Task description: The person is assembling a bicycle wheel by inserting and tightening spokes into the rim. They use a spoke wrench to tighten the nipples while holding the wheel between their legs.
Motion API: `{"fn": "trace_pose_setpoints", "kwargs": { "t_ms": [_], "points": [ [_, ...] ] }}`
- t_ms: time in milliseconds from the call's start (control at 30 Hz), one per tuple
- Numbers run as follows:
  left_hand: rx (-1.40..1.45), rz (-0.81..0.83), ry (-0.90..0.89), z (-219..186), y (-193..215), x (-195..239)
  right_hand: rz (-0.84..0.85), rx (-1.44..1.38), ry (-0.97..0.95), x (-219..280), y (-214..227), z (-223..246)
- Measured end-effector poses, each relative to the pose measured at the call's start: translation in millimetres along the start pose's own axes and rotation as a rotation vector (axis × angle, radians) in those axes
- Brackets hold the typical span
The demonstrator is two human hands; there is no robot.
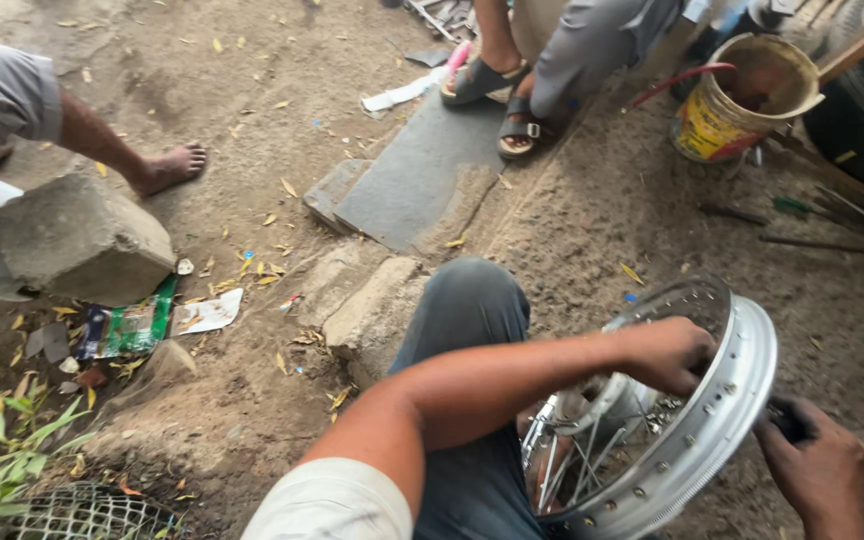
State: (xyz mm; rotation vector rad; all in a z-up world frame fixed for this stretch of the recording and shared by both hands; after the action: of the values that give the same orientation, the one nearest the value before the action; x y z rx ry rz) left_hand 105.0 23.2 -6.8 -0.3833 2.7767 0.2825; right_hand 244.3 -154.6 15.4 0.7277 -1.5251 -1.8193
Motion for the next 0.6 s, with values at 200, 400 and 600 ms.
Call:
{"fn": "trace_pose_setpoints", "kwargs": {
  "t_ms": [200, 400, 600],
  "points": [
    [-0.209, -0.122, 0.009, -6.8, 9.6, 3.8, -0.188, -0.285, -0.040, 21.3, 36.5, 28.4],
    [-0.083, -0.055, 0.014, -10.0, 3.9, -0.9, -0.121, -0.350, -0.048, 27.3, 61.4, 99.4],
    [-0.074, -0.042, 0.020, -12.6, 5.9, 3.5, -0.076, -0.302, -0.053, 24.7, 89.6, 131.7]
  ]
}}
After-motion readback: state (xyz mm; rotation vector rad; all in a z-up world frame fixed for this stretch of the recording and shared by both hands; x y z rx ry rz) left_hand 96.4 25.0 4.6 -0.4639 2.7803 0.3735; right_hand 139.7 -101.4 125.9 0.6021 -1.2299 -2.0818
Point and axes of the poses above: each hand's wrist, its own x-axis away from the middle knuckle, its own y-axis out of the back of the hand, z = x × y, the point moved 7 cm from there along -x, towards the middle knuckle, and after that the axes turned 10 degrees about x, right-handed, at the moved point
